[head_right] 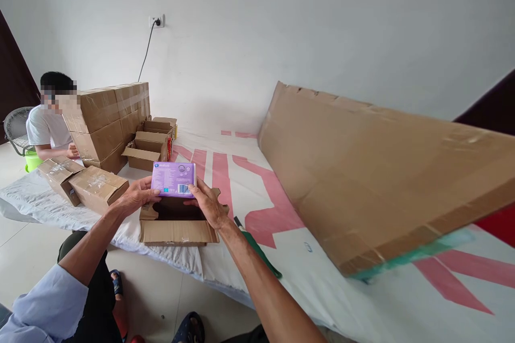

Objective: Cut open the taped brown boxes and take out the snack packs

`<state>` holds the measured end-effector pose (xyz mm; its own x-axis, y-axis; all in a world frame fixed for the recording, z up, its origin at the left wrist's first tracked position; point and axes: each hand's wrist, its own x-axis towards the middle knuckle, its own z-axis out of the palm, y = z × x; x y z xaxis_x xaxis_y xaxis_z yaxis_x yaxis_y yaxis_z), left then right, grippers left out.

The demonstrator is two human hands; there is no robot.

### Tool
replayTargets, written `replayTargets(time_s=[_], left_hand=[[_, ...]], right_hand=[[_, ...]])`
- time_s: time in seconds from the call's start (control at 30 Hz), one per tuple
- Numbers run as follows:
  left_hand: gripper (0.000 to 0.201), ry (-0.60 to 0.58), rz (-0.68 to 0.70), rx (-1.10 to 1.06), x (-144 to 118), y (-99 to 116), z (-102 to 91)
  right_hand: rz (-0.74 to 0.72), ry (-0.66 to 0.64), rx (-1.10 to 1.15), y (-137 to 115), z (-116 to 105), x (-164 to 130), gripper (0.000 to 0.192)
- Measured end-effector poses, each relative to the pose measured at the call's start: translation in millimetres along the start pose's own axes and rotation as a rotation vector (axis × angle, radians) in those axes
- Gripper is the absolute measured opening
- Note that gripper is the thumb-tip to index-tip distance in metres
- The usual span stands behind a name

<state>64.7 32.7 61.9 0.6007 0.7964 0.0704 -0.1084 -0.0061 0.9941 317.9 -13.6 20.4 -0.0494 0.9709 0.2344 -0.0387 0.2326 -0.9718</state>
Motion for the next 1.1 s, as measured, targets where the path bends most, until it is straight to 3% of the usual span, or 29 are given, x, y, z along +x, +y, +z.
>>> replayTargets(time_s=[0.83, 0.97, 1.1], left_hand=[[0.072, 0.009, -0.015, -0.007, 8.0, -2.5, -2.7], [0.071, -0.012, -0.003, 0.004, 5.4, -2.3, -3.4], [0.066, -0.093, 0.07, 0.024, 0.1, 4.1, -0.4]], right_hand=[[0.025, -0.022, 0.062, 4.8, -3.1, 5.3, 0.055], [0.048, -0.033, 0.046, -8.0, -6.5, 2.7, 0.057], [0.079, -0.123, 0.028, -34.4, -15.9, -0.8, 0.059]])
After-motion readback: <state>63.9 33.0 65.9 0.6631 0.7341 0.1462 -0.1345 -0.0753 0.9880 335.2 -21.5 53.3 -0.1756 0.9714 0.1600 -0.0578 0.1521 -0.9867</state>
